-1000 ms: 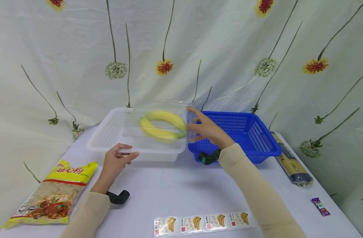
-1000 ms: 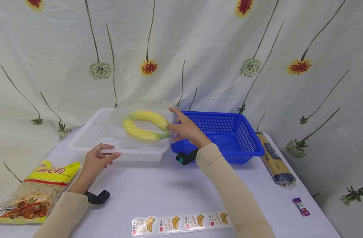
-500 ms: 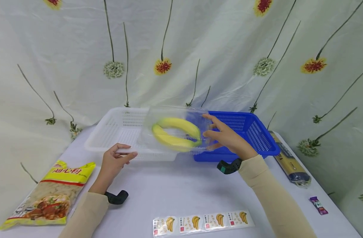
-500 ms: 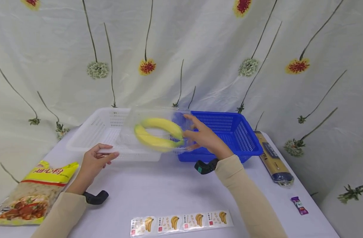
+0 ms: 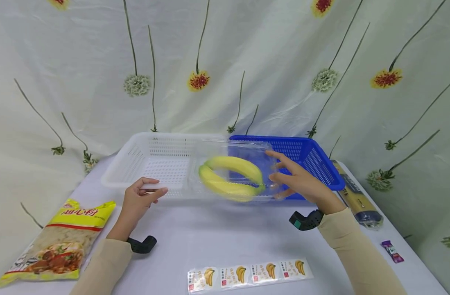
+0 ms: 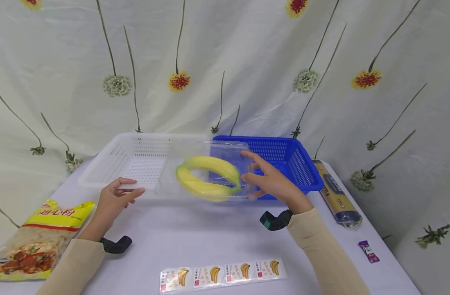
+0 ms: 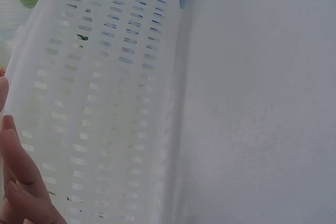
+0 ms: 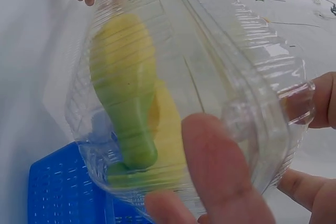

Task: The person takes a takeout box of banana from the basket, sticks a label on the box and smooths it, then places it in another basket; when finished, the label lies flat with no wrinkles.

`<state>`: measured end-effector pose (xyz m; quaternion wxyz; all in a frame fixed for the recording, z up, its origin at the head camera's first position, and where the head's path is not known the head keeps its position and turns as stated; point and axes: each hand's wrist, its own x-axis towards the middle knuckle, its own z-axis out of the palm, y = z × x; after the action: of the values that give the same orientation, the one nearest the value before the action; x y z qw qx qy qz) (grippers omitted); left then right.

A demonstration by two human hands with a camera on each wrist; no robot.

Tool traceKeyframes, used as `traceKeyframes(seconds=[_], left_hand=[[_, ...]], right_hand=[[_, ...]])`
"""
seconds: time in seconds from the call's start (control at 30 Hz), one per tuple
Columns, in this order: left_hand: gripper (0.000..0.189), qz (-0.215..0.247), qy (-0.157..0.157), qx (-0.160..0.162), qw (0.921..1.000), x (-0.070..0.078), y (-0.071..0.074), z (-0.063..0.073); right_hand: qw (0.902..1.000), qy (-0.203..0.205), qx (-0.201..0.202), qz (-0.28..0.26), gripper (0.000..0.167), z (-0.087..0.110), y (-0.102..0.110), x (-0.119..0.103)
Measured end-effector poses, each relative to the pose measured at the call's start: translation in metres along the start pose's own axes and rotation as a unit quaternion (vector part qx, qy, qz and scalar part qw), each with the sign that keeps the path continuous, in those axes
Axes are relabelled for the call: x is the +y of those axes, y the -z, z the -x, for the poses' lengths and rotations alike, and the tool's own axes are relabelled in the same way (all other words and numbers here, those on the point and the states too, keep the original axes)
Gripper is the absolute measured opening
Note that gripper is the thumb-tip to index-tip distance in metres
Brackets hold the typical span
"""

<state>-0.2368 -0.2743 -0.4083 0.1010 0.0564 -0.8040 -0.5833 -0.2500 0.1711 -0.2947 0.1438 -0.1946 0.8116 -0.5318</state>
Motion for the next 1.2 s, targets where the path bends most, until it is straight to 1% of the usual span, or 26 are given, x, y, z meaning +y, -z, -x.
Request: traceKeyframes(seconds=[0.17, 0.4, 0.63, 0.83, 1.03, 1.2], left_hand=[[0.057, -0.006, 0.008, -0.003, 0.9999, 0.002, 0.000, 0.000], [0.057, -0.004, 0.010, -0.005, 0.9999, 0.002, 0.001, 0.000], [0.054, 0.000, 0.003, -0.004, 1.0000, 0.002, 0.001, 0.000], [0.053, 0.005, -0.003, -0.005, 1.0000, 0.002, 0.000, 0.000], [0.054, 0.003, -0.004, -0.002, 1.0000, 0.001, -0.001, 0.000], [0.055, -0.001, -0.002, 0.001, 1.0000, 0.001, 0.000, 0.000]], right_hand=[[0.9999, 0.007, 0.002, 0.010, 0.076, 0.017, 0.005, 0.005], [0.9997, 0.015, 0.009, 0.015, 0.076, 0.041, 0.009, 0.017], [0.9998, 0.022, -0.003, 0.001, 0.078, 0.064, 0.014, 0.027], [0.9995, 0.025, -0.018, -0.012, 0.076, 0.077, 0.016, 0.033], [0.9994, 0.003, -0.031, -0.017, 0.077, 0.086, 0.016, 0.036], [0.9988, -0.024, -0.037, -0.020, 0.081, 0.090, 0.007, 0.043]])
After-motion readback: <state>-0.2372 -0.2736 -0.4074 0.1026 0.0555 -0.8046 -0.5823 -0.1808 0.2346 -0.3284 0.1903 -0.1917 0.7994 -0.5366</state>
